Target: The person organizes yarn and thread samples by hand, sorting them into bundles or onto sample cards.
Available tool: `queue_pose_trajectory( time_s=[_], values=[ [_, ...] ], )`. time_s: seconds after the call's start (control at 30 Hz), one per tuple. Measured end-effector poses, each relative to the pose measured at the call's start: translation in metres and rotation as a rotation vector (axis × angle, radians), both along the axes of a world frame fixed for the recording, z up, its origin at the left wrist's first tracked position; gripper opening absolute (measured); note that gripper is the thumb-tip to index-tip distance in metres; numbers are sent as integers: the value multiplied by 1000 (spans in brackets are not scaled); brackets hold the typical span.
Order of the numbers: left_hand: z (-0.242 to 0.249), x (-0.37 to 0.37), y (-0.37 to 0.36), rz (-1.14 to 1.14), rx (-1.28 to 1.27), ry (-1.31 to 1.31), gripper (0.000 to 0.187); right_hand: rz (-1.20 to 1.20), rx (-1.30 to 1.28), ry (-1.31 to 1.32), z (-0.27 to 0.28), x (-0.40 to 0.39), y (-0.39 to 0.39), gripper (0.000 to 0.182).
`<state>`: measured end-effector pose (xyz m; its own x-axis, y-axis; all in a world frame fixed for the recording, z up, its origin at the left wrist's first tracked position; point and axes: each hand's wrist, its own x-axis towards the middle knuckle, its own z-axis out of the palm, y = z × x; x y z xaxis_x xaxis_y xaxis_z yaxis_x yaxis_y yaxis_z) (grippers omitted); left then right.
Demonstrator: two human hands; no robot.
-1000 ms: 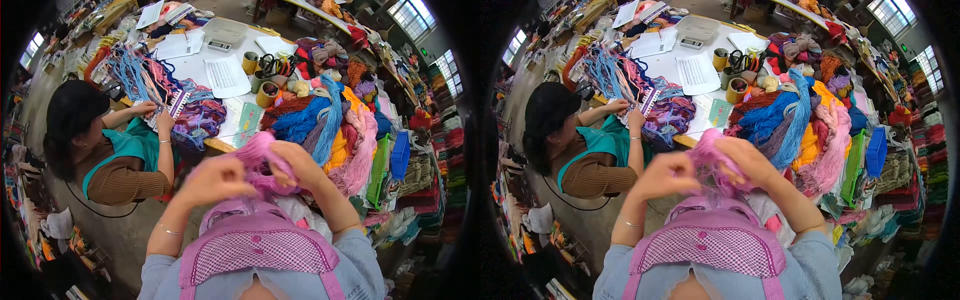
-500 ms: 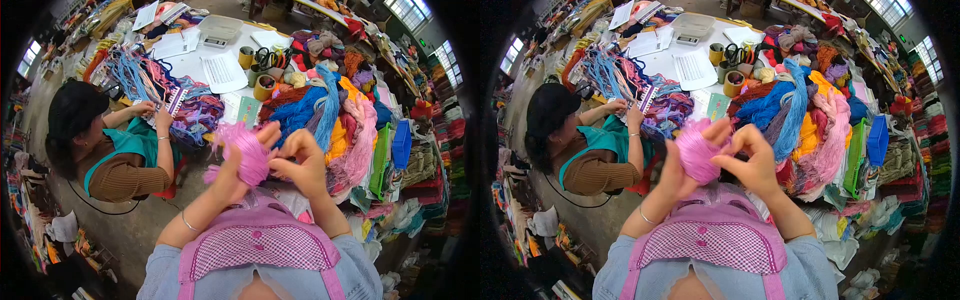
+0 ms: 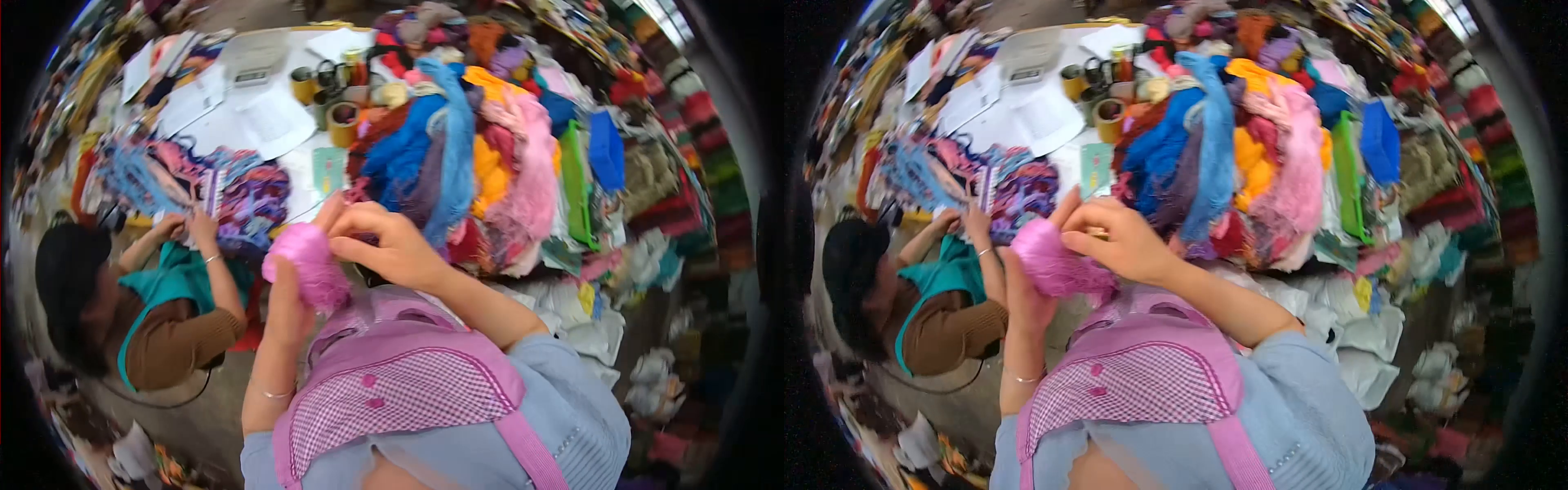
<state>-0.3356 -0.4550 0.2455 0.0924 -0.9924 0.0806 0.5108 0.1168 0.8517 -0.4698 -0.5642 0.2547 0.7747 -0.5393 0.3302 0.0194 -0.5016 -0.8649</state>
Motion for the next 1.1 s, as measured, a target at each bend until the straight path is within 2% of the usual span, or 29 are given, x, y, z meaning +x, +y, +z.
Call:
queue_pose_trajectory(
  time_s=[0.03,0.07,0.1,0.17,0.23,0.33,0.37,0.4,0.5,0.63,0.77,0.87,0.93,0.97,1.03,1.1],
  values=[
    [7,-1,-2,-10,-54,-14,86,15,169,14,2,-1,1,12],
    [5,-3,0,32,0,96,73,43,343,21,3,-1,3,11],
    [6,-3,-2,29,7,99,73,101,557,-36,-1,-1,3,11],
    [13,3,-2,147,179,-166,53,130,685,-81,-2,0,3,10],
    [31,-2,-2,347,270,-160,31,91,758,-56,0,-4,3,9],
    [14,6,-2,352,317,124,24,92,751,-33,7,-6,-1,11],
    [-1,12,-4,309,333,247,24,91,737,-39,6,-6,0,11],
    [8,8,-5,274,334,304,24,87,721,-45,6,-5,1,11],
    [15,1,-6,265,351,100,26,91,672,-19,2,-6,2,13],
    [19,2,0,289,291,133,34,86,697,-90,-1,-3,6,16],
    [21,2,3,317,248,267,29,101,735,-85,1,-1,9,14],
    [14,5,7,304,263,210,39,108,789,-99,4,3,11,16],
    [13,5,8,311,201,193,28,110,802,-99,7,5,12,18],
    [12,4,9,314,200,195,28,113,802,-97,6,6,13,18],
    [10,2,10,369,138,17,28,68,722,-11,4,7,12,18],
    [13,2,11,370,148,35,28,61,734,-26,4,10,14,14]
  ],
)
